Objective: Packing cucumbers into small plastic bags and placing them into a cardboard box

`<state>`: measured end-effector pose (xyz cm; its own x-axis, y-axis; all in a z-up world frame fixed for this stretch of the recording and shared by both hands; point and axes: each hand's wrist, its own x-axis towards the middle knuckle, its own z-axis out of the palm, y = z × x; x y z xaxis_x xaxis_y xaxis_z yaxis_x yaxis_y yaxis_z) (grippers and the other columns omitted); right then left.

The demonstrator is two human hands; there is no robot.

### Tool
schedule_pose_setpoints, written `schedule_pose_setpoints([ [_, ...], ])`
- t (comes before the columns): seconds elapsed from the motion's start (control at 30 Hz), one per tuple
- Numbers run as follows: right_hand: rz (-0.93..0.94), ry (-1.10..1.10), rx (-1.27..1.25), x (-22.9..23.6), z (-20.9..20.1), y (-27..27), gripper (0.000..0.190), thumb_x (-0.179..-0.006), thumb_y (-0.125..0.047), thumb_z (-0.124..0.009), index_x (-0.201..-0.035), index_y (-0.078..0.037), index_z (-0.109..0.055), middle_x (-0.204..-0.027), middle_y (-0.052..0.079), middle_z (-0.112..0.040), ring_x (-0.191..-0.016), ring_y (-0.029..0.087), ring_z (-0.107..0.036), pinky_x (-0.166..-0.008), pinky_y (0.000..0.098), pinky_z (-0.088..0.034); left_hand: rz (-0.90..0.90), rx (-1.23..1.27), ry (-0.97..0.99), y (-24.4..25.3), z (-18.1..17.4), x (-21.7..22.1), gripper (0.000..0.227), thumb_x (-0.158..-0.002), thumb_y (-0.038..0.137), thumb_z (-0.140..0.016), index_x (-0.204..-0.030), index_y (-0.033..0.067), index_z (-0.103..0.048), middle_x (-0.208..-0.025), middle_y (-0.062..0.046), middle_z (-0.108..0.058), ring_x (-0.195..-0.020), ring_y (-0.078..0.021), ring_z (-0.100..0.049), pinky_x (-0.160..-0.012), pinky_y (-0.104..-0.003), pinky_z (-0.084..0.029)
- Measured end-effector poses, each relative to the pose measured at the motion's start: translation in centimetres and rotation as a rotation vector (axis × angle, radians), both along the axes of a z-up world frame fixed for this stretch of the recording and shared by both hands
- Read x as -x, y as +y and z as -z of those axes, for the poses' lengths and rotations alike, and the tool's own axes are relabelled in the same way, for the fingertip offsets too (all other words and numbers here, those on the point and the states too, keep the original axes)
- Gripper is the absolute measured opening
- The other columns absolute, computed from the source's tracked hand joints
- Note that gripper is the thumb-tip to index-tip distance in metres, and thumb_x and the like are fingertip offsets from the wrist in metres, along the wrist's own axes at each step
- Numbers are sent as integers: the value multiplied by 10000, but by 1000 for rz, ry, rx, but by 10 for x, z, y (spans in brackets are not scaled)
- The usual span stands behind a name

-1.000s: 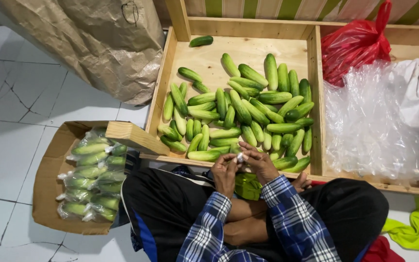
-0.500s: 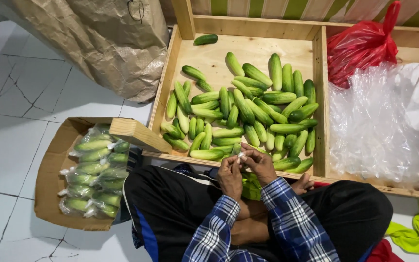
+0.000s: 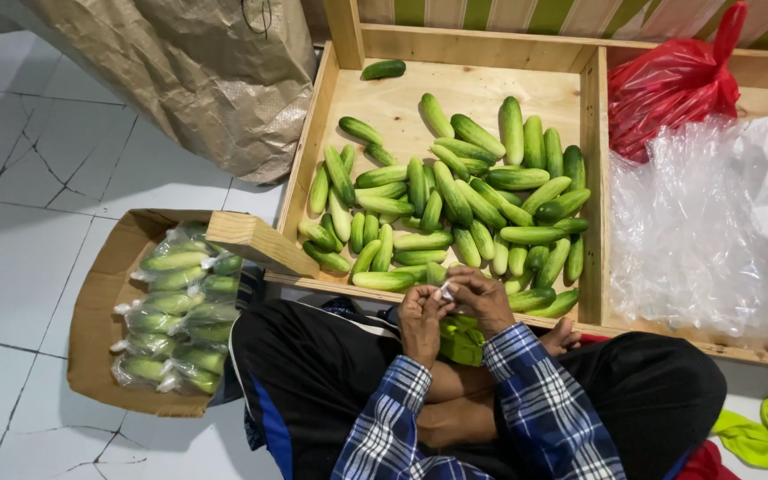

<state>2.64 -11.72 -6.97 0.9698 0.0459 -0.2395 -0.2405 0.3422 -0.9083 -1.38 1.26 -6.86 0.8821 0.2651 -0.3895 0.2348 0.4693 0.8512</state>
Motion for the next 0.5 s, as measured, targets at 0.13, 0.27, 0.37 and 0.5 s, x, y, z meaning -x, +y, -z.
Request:
schedule_pose_setpoints([
  [0.13,35,-75,75,-5,19,-1,174,-800,12,-846,-931,96,-768,-1075,215,-638,-540,235,-709,-505,348,-653,-44,133,19,-4,-2,3,248,-967,100,-685,-1098,-100,-618,-941,-239,-705,-850,-246,-738,-846,-380,-658],
  [0.27,69,-35,25,-5,39,-5,196,-841,-1,-814,-994,105,-753,-1080,206,-645,-561,277,-726,-500,353,-654,4,82,8,-6,3,2,298,-894,131,-800,-1084,-48,-656,-909,-166,-718,-779,-172,-734,-782,-293,-646],
  [0.37,-10,-98,159,7,-31,9,220,-878,-49,-788,-1057,77,-766,-1147,239,-681,-849,324,-718,-748,431,-608,23,-14,-18,-2,13,-5,250,-859,115,-821,-1024,-22,-693,-851,-124,-718,-707,-136,-741,-682,-225,-637],
  [0.5,-149,-308,434,22,-79,20,371,-1033,-199,-567,-1341,-24,-676,-1398,250,-629,-1389,424,-488,-1184,563,-343,3,-196,-66,2,21,-10,160,-861,73,-779,-991,2,-719,-867,-153,-726,-704,-144,-710,-648,-227,-606],
])
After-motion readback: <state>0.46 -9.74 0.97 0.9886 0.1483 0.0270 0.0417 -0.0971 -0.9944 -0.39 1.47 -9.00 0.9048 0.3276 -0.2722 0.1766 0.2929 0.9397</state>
